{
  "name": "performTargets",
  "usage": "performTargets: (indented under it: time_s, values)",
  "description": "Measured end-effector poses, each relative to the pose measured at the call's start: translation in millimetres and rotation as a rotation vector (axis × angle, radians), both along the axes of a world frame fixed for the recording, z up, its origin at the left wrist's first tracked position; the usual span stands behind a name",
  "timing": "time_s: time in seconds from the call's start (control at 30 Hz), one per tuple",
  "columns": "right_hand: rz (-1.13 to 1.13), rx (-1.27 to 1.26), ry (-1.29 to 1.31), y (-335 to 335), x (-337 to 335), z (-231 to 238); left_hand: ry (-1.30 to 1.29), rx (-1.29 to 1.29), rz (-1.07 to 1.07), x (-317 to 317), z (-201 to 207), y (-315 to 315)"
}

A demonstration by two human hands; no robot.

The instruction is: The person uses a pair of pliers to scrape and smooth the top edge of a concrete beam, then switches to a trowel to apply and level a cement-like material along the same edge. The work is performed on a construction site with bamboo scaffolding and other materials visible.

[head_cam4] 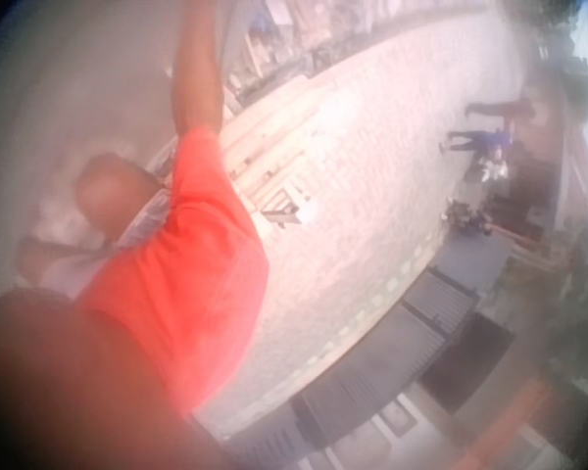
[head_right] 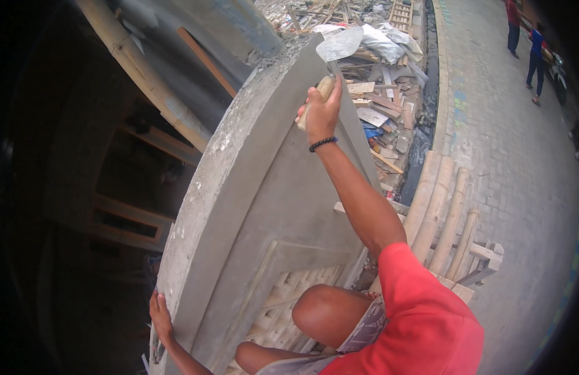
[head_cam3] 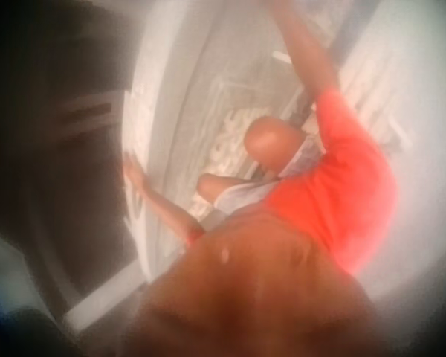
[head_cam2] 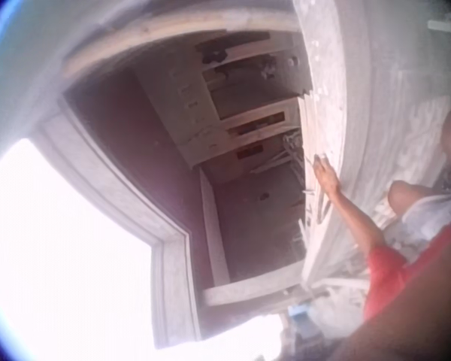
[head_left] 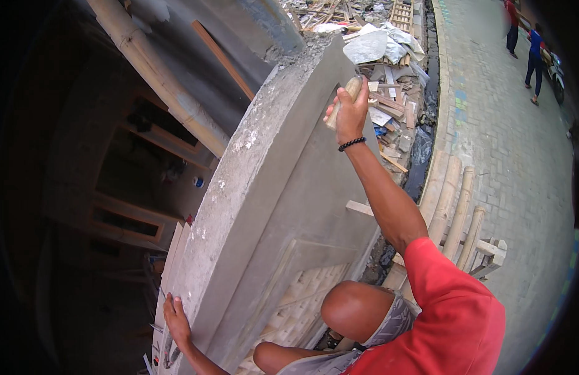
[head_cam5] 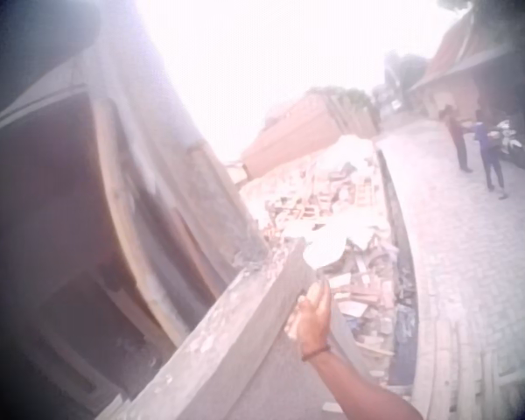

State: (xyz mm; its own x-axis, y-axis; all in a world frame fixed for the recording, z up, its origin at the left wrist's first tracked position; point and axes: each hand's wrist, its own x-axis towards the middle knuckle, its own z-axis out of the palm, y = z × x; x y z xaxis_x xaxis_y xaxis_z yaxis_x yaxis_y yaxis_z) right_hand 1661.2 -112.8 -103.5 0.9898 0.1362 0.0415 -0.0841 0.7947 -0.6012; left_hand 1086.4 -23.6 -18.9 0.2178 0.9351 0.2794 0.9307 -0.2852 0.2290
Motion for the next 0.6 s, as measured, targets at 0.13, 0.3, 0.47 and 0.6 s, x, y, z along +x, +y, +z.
performTargets:
  time_s: [0.13, 0.3, 0.47, 0.6]
  values:
    - [0.403, -0.315, -0.163, -10.2, 6.3, -3.3, -0.016, -0.011, 0.001, -2.9, 0.8, 1.2]
    - [0.134, -0.080, -0.053, -5.3, 8.7, -1.9, -0.006, -0.010, 0.008, -1.8, -0.6, 1.9]
    - [0.282, -0.235, -0.166, -11.5, 10.5, 4.4, -0.002, -0.014, 0.028, -1.7, 0.9, 0.1]
    - [0.090, -0.145, -0.057, -1.5, 6.8, 1.4, -0.005, -0.017, 0.029, 1.1, 1.5, -1.2]
